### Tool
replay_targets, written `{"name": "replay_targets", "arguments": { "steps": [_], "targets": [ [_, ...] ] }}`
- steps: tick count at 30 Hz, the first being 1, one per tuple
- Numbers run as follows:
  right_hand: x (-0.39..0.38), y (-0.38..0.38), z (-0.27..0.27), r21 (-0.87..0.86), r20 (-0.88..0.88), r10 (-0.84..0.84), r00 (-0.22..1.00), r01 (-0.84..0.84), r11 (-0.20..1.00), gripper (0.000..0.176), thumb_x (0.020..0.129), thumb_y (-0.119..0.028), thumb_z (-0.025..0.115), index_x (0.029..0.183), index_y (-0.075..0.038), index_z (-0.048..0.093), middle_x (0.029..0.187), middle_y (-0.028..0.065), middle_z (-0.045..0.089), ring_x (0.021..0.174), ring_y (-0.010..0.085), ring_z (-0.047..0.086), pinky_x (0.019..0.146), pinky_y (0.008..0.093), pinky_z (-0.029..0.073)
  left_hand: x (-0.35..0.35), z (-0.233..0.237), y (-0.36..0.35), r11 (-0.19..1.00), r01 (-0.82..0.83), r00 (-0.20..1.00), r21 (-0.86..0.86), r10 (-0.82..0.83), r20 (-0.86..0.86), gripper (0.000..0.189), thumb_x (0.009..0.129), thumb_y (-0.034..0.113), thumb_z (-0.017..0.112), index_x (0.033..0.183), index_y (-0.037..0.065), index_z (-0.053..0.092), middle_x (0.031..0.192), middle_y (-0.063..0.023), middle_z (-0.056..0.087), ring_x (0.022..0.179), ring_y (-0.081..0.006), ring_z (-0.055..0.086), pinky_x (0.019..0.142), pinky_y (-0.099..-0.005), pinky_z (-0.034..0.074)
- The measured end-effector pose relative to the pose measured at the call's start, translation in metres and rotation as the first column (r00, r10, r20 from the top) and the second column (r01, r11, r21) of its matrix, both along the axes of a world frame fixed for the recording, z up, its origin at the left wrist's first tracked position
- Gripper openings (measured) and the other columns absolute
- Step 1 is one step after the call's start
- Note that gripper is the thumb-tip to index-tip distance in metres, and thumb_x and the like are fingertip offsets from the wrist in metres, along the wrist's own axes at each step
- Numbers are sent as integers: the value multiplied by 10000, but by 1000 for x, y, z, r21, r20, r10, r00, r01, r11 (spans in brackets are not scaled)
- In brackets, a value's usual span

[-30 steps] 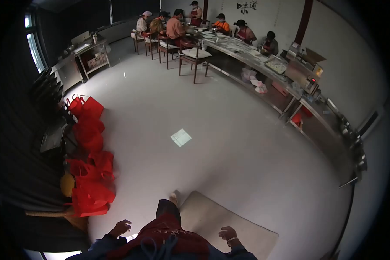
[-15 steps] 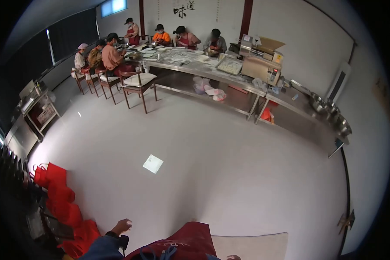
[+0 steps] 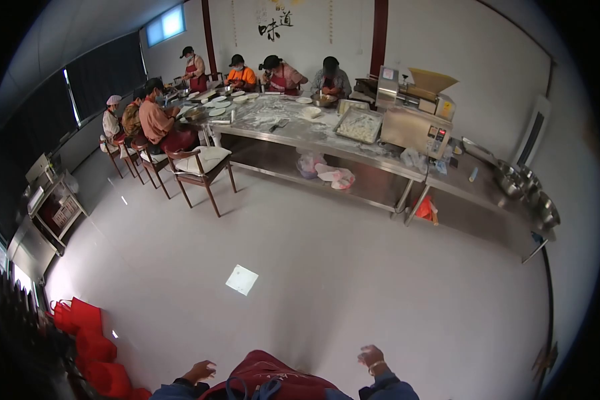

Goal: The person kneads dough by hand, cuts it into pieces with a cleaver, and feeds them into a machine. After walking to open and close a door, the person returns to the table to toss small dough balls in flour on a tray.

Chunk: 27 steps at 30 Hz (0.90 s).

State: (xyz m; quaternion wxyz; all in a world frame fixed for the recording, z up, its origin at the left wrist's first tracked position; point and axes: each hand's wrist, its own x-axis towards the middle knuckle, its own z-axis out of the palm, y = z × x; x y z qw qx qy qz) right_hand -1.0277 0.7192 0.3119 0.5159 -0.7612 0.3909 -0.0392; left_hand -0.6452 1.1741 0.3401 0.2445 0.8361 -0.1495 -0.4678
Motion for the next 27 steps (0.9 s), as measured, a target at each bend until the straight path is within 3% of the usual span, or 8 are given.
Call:
{"name": "replay_targets", "arguments": {
  "steps": [3, 4, 10, 14, 20, 23, 25, 27],
  "targets": [
    [118, -61, 73, 337, -58, -302, 952, 303, 891, 255, 796, -65, 518, 1049, -40, 502, 809, 135, 630, 664, 187, 621, 576, 285, 505, 47, -113, 39, 867, -488, 643, -100, 280, -713, 257, 793, 104, 537, 1035, 20, 519, 835, -108, 629, 676, -210, 636, 595, -315, 519],
    [149, -82, 80, 336, -59, -302, 951, 304, 891, 255, 796, -65, 518, 1049, -40, 502, 809, 135, 630, 664, 187, 621, 576, 285, 505, 38, -65, 1, 984, -157, 938, 89, 177, -300, 262, 810, 100, 504, 1059, 19, 493, 805, -97, 619, 663, -212, 628, 588, -322, 517],
    [257, -175, 77, 292, -45, -263, 964, 264, 919, 289, 791, -68, 527, 1076, -32, 502, 832, 128, 624, 691, 190, 618, 595, 273, 493, 139, -27, -117, 892, 437, 886, 111, -449, 119, 174, 835, 143, 479, 891, 3, 565, 701, -85, 591, 627, -205, 603, 544, -323, 501],
    [247, -213, 35, 173, -191, -154, 969, 187, 967, 308, 781, -93, 557, 1080, -35, 509, 842, 138, 620, 708, 203, 618, 628, 298, 504, 258, -15, -240, 979, -201, 964, 36, 204, -173, 177, 818, 30, 449, 968, 22, 542, 727, -85, 596, 634, -160, 599, 530, -280, 504],
    [188, -222, -59, -77, -369, 21, 929, -53, 996, 178, 727, -166, 605, 901, -143, 633, 953, -28, 622, 990, 128, 539, 861, 262, 416, 447, -40, -478, 903, 193, 960, -383, -92, 265, 173, 746, 131, 579, 906, 64, 578, 692, -86, 616, 576, -182, 621, 549, -295, 509],
    [195, -242, -69, 559, -265, -421, 867, 494, 666, 189, 717, -198, 603, 903, -181, 636, 998, -42, 613, 1014, 143, 527, 915, 268, 360, 473, 25, -630, 787, 457, 844, -414, -238, 481, 210, 774, 97, 536, 979, 55, 550, 761, -113, 609, 633, -186, 625, 599, -274, 504],
    [241, -276, -2, -13, -759, 371, 536, -582, 813, 134, 719, -229, 599, 842, -178, 618, 833, -25, 593, 865, 180, 564, 741, 355, 451, 464, 69, -711, 832, 234, 970, -503, -166, 177, 241, 805, 80, 494, 1042, 54, 531, 793, -99, 609, 651, -160, 614, 575, -253, 483],
    [246, -313, -38, 157, -529, 66, 846, 21, 987, 116, 713, -242, 602, 799, -164, 611, 803, -7, 578, 819, 205, 565, 693, 371, 456, 467, 74, -764, 822, 236, 972, -518, -210, 110, 245, 813, 80, 485, 1053, 55, 527, 799, -90, 611, 654, -153, 609, 565, -248, 476]
  ]
}}
